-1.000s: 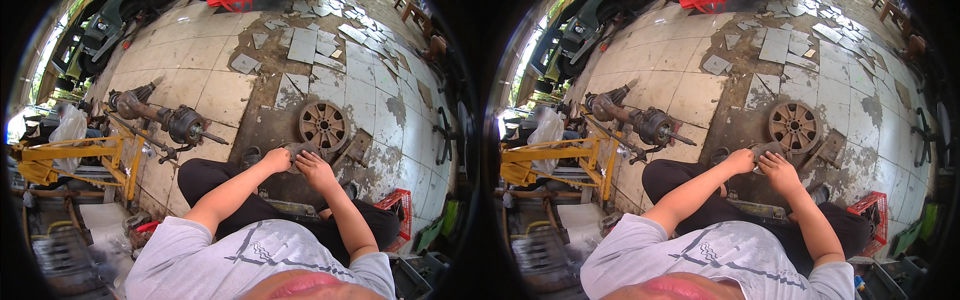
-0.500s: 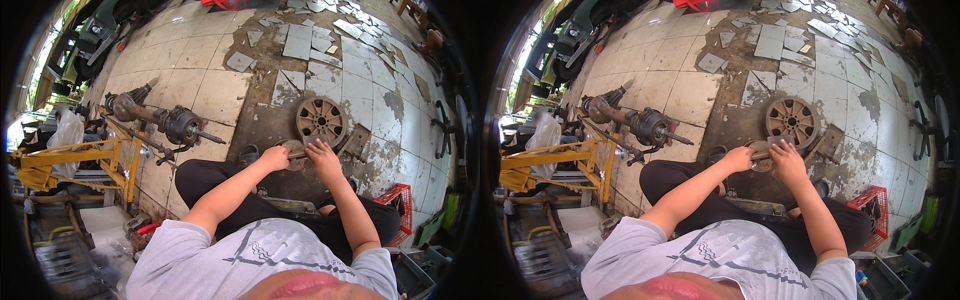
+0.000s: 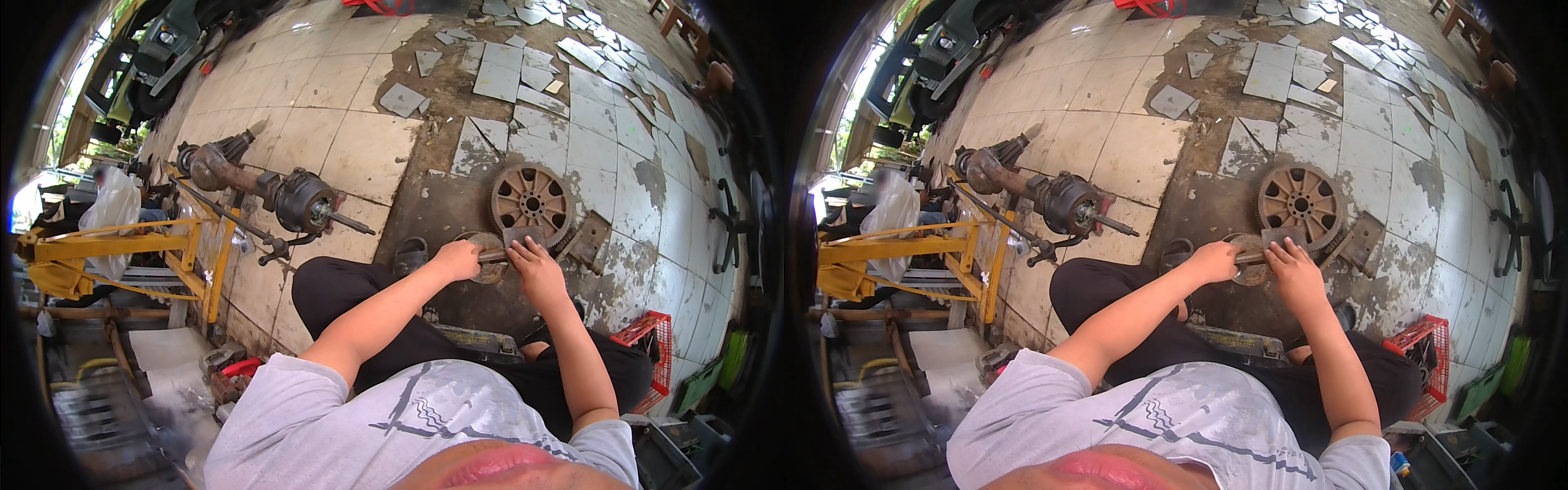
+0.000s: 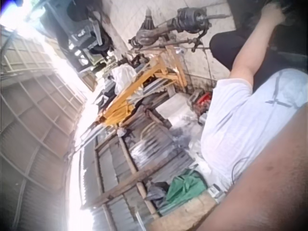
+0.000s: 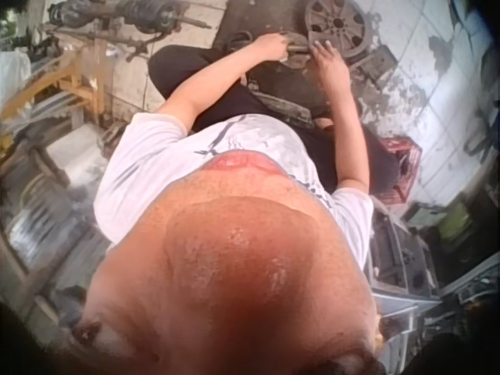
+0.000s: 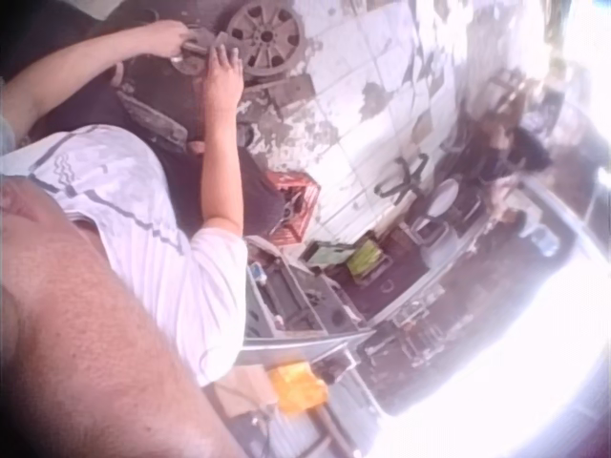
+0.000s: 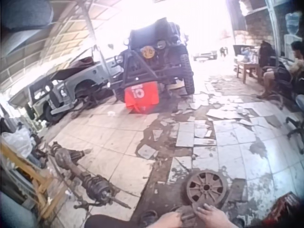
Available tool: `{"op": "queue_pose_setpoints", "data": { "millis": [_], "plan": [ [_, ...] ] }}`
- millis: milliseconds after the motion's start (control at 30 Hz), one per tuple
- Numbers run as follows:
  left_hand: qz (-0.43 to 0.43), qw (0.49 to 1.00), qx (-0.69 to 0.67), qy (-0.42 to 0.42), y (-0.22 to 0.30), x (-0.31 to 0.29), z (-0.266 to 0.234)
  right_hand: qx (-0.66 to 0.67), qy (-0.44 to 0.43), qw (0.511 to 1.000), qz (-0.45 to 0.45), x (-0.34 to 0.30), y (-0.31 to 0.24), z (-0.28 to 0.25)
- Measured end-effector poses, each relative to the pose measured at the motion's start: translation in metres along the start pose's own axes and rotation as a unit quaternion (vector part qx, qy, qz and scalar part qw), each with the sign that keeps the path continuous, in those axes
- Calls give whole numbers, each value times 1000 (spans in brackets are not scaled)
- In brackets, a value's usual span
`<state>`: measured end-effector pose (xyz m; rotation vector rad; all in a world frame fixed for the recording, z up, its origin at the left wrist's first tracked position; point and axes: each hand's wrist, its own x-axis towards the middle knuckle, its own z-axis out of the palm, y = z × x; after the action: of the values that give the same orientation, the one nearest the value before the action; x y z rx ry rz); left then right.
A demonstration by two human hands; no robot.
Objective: The person sits on the floor and scrubs a metal plate with a sanding block, repeatedly flipping it to clean both sides. The person also handles a circular metal component nearby.
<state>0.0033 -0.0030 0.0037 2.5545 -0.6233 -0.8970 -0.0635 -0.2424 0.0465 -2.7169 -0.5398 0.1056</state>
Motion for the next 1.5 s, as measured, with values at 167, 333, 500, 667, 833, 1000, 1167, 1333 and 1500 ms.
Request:
{"op": "queue_pose_setpoints", "data": {
  "millis": [167, 333, 500, 667, 833, 1000, 1167, 1333, 1500],
  "plan": [
    [1, 999, 40, -33, -2, 7, 7, -11, -25, 996, -90, -5, -19, 3],
    [-14, 993, 90, -80, 9, 5, -4, 3, -83, 993, -83, -12, -16, -14],
    [-22, 991, 76, -106, 20, -3, -3, 12, -136, 987, -84, -13, -12, -23],
    [-24, 997, 51, -61, 13, -4, -4, -70, -89, 990, -80, 12, -34, -13],
    [-14, 998, 43, -42, 0, 7, 6, -105, -118, 986, -50, 35, -33, -5],
    [-6, 993, 95, -65, 20, 0, -5, -61, -40, 991, -108, 12, -8, 28],
    [-7, 981, 157, -113, 29, -10, -8, -24, -74, 993, -94, -8, -7, 20],
    [-31, 970, 191, -149, 39, 0, -21, -21, -91, 995, -37, -14, -13, -1],
    [-52, 972, 189, -132, 32, 10, -17, -15, -97, 995, 21, 1, 1, -10]
  ]
}}
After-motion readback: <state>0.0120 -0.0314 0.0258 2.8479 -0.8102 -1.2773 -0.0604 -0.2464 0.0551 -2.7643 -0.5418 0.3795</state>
